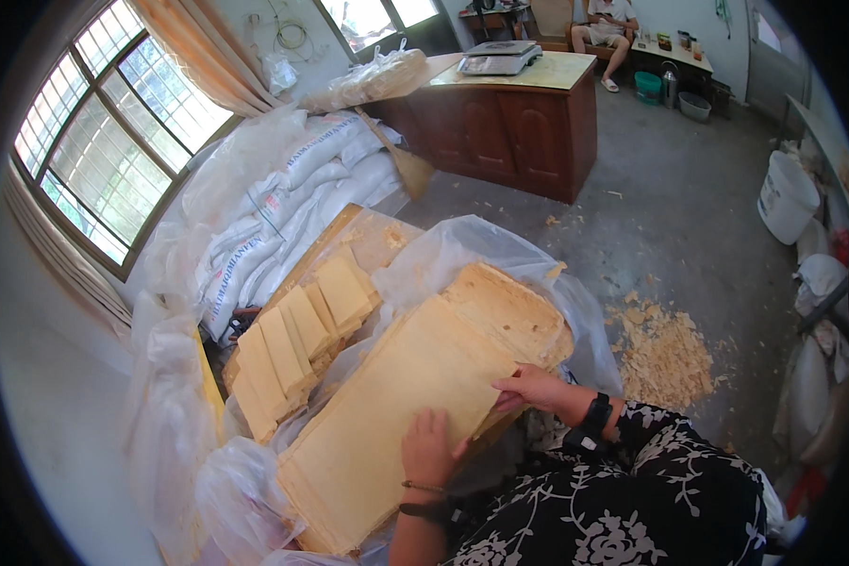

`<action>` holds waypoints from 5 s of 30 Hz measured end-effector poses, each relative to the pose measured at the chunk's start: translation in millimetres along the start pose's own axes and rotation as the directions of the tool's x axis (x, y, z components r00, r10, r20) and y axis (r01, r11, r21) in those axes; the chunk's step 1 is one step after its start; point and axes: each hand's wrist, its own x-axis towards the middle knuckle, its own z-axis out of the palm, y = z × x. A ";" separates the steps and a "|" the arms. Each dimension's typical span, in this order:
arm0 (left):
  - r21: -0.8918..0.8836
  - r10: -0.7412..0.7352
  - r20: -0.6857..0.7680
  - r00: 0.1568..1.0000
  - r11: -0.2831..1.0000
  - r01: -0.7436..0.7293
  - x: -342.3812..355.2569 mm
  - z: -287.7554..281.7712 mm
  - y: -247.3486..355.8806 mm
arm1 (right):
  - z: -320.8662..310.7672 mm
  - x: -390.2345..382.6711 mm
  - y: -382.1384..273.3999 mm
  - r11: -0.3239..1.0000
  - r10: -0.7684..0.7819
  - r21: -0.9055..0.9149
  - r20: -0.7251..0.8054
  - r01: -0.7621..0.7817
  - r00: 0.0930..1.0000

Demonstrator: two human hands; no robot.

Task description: The person repeatedly folds thin, rectangular, beige sheets by hand. Each sheet is folded in half and then folded again into a smaller rectangle before being placed on a growing stack. The person handles the sheets one at a time from a larger pile.

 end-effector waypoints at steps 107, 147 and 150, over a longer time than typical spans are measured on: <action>-0.927 -0.822 0.372 0.431 -0.355 0.124 -52.0 29.7 -89.2 | 287.2 -34.5 -79.6 0.832 -0.473 -0.166 0.285 0.529 0.834; -0.983 -0.973 -0.122 0.197 0.090 -0.160 -96.3 -72.7 -102.5 | 39.1 7.1 7.6 0.945 -0.264 0.046 -0.482 0.324 0.836; -0.939 -0.966 0.241 0.094 -0.257 -0.227 -136.8 -61.1 -130.1 | 13.4 13.3 -6.9 0.907 -0.369 -0.012 -0.508 0.421 0.778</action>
